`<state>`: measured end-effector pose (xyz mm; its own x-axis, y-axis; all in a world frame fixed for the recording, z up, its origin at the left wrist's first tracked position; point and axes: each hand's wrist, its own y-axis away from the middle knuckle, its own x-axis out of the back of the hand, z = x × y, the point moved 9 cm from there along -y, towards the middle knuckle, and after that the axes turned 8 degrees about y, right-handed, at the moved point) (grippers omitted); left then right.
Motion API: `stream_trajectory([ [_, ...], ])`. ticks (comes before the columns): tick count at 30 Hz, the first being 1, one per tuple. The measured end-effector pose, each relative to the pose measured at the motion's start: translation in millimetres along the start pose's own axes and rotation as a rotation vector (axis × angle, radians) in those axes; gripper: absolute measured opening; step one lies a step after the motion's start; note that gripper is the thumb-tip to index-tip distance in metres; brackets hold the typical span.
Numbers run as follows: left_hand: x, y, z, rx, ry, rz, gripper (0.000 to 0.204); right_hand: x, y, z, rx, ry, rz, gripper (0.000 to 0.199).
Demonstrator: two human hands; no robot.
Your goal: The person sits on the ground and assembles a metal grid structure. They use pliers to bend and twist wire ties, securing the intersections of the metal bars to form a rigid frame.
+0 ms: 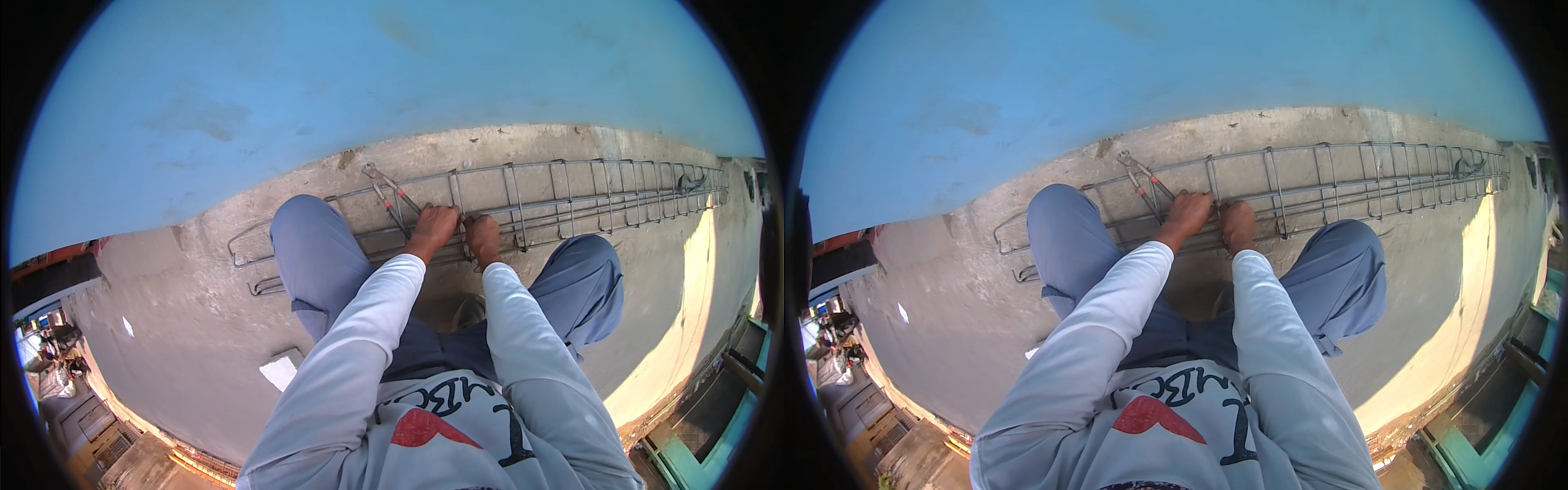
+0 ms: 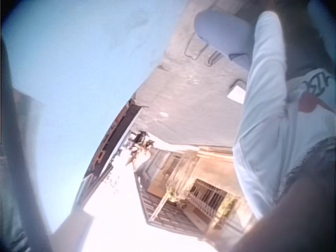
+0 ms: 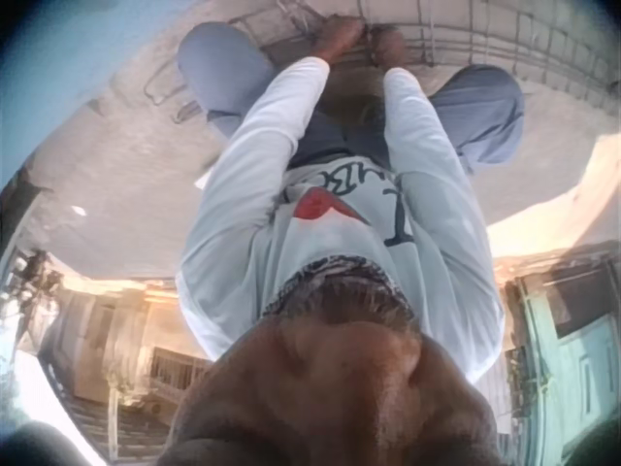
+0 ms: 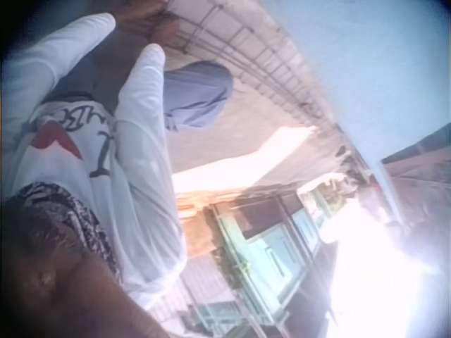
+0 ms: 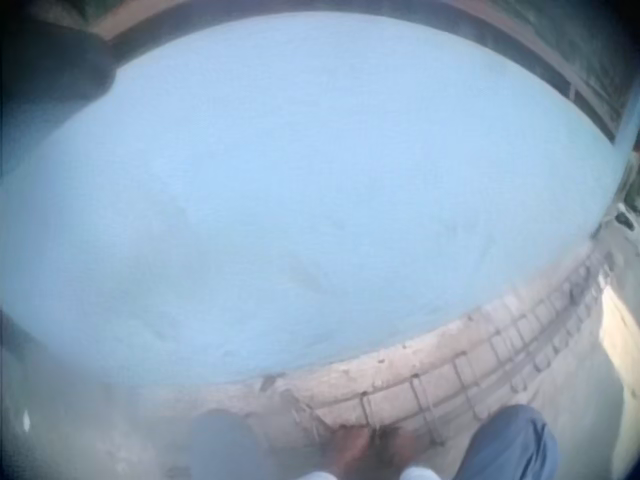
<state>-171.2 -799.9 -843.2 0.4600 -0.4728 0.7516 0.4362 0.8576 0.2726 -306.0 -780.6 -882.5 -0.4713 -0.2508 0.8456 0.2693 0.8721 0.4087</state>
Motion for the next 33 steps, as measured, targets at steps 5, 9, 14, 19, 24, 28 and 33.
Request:
stream_trajectory([
  [5, -5, -3, 1, 0.095, 0.025, 0.036, 0.021, 0, 3, -7, 0.069, 0.029, 0.013, 0.044],
  [9, -15, -11, -18, 0.311, 0.276, 0.089, 0.021, -3, 5, -3, 0.022, 0.008, 0.018, 0.044],
  [14, -52, -26, -59, 0.622, 0.632, 0.033, 0.027, -1, 4, -4, 0.047, 0.006, 0.060, 0.045],
  [19, -78, -29, -108, 0.743, 0.810, 0.241, 0.017, -7, 9, -20, 0.094, 0.006, -0.028, 0.048],
  [24, -71, -33, -84, 0.636, 1.085, 0.336, 0.009, -10, -5, 2, 0.082, 0.007, 0.016, 0.048],
  [28, -57, -27, -56, 0.617, 1.236, 0.225, 0.017, -6, -6, 14, 0.063, 0.011, 0.011, 0.045],
  [33, -36, -6, -77, 0.521, 0.968, 0.350, 0.021, -2, 8, -27, 0.192, 0.026, -0.014, 0.040],
])
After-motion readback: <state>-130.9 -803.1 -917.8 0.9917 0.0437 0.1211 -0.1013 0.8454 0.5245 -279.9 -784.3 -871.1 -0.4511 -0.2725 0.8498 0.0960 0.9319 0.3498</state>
